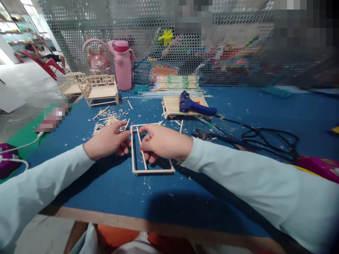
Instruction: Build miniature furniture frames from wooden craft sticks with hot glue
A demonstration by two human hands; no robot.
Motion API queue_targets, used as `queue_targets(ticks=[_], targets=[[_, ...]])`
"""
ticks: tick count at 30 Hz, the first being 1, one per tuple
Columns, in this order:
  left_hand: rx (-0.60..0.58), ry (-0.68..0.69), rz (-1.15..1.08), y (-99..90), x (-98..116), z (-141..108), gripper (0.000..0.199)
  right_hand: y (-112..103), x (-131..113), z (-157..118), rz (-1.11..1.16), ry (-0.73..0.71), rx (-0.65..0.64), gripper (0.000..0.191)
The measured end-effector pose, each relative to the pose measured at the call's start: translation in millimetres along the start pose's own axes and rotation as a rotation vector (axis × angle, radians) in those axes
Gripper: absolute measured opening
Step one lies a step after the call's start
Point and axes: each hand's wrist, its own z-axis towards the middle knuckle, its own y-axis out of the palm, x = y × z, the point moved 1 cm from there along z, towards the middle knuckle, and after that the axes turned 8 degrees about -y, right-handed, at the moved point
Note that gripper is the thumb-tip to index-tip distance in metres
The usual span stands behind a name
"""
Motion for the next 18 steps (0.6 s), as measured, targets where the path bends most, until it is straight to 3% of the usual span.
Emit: queue_targets(ticks=[6,13,18], targets=[[-0.158,0.018,-0.111,3.7,-8,3,0.040,2,-3,2,0.003,0.007,0.067,0.029],[-0.163,0.027,-0.188,5.5,-18,1,0.061,4,-2,-4,-0.009,0.065,0.056,0.032],[-0.172,0.032,-0.203,7.2,-18,0,0.064,-17,-13,-18,-0.028,0.028,0.186,0.038]])
